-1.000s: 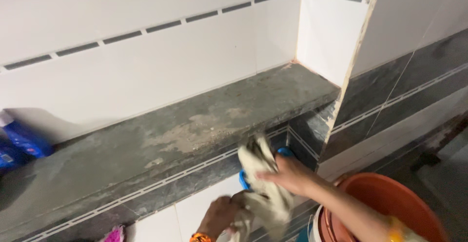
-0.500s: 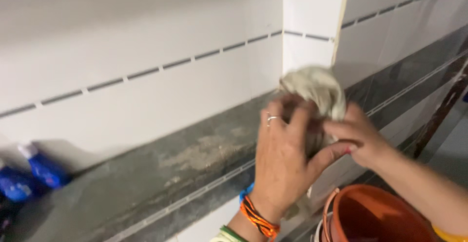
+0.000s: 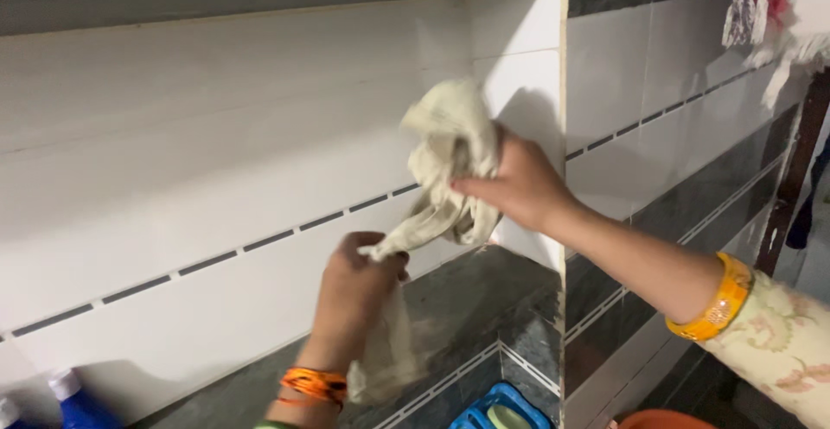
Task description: The person wipes a tiled bathroom shelf with a cloth, then rearranges personal care items including toothbrushes, toothpaste, and small boxes on the shelf.
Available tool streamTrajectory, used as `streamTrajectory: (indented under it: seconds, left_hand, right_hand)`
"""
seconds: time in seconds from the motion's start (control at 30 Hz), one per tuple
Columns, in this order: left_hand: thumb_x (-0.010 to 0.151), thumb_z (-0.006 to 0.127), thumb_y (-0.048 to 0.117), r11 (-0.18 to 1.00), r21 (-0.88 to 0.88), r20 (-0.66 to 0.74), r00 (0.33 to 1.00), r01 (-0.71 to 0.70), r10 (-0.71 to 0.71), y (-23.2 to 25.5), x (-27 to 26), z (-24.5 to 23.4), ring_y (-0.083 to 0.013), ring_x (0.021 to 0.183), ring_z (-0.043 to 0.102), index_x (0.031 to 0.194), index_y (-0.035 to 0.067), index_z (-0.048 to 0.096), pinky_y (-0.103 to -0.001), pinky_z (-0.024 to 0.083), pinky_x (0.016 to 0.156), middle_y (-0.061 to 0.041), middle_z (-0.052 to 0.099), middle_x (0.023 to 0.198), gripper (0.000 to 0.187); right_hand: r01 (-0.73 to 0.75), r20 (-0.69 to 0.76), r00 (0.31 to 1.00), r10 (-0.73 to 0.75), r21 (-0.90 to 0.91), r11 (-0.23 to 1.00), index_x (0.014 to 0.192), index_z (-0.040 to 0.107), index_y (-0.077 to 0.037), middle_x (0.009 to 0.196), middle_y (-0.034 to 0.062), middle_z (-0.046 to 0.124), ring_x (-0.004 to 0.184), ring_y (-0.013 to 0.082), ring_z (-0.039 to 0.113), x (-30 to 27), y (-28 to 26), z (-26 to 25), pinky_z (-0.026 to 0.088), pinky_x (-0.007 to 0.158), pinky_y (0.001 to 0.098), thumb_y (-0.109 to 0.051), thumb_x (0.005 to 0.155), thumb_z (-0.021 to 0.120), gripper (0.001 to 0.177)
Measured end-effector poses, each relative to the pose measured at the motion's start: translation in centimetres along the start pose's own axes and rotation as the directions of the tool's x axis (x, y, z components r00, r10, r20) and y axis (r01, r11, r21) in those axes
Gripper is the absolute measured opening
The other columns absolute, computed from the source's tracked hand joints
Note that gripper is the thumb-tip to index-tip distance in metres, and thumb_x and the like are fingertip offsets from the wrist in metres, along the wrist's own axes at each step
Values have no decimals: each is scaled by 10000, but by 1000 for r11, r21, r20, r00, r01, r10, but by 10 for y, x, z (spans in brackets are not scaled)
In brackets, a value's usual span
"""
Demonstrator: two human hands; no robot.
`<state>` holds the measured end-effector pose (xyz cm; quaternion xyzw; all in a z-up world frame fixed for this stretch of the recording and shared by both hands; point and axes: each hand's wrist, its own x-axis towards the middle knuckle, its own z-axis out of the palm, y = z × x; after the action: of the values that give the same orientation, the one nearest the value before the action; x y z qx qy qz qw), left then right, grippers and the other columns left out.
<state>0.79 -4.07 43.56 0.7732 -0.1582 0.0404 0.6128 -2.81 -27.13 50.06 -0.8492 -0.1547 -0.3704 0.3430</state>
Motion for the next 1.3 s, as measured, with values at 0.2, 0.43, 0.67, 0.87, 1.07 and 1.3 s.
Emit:
streamTrajectory:
  seconds: [0.2, 0.43, 0.67, 0.87, 1.07, 1.3]
  left_hand:
    - [826, 684, 180, 758, -646, 46, 996, 85, -72, -18, 38, 16, -342, 1250, 617, 1348, 92, 428, -396, 518, 1008, -259, 606, 1342, 588]
    - [967, 661, 417, 878, 423, -12, 967, -225, 253, -53, 44, 77, -486, 1370, 350, 1437, -4, 455, -520, 309, 1135, -315, 429, 1423, 664]
    - [971, 544, 285, 660, 571, 171, 857, -488, 486, -82, 42, 77, -460, 1232, 526, 1244, 40, 625, -558, 436, 1036, -218, 570, 1336, 376]
    - [913, 535, 215, 478, 607, 371, 758, -635, 536, -97, 52, 57, -435, 1198, 579, 1106, 43, 671, -534, 465, 997, -206, 636, 1284, 292]
    - [873, 528, 184, 672, 589, 214, 888, -449, 406, -109, 60, 68, -493, 1152, 564, 1393, -11, 492, -539, 456, 1005, -275, 566, 1306, 556]
    - [914, 508, 140, 634, 584, 150, 835, -507, 530, -98, 37, 74, -498, 1242, 530, 1412, -60, 477, -525, 441, 1043, -288, 531, 1380, 538]
  right_hand:
    - [-124, 209, 944, 256, -497, 859, 1379, 466, -46, 1383, 113, 460, 1107, 280, 613, -13, 7, 22, 572, 887, 418, -245, 737, 836, 766]
    - [188, 538, 841, 56, -387, 903, 1331, 589, -96, 1496, 151, 390, 1357, 381, 411, -46, 51, 57, 411, 1090, 501, -411, 883, 709, 560]
    - [465, 639, 745, -191, -293, 835, 1299, 633, -149, 1506, 124, 482, 1450, 387, 398, -53, 92, 83, 365, 1169, 522, -500, 946, 670, 498]
    - [251, 605, 795, 28, -372, 894, 1450, 484, -208, 1380, 100, 510, 1216, 367, 484, -47, 96, 99, 461, 1031, 486, -517, 796, 702, 756]
    - [229, 473, 879, -58, -312, 922, 1446, 481, -157, 1350, 112, 515, 1237, 359, 496, -55, 114, 112, 461, 1016, 499, -549, 815, 704, 775]
    - [234, 292, 938, -186, -140, 962, 1343, 459, -21, 1327, 185, 513, 1232, 368, 509, -62, 110, 109, 448, 1041, 483, -358, 793, 808, 733]
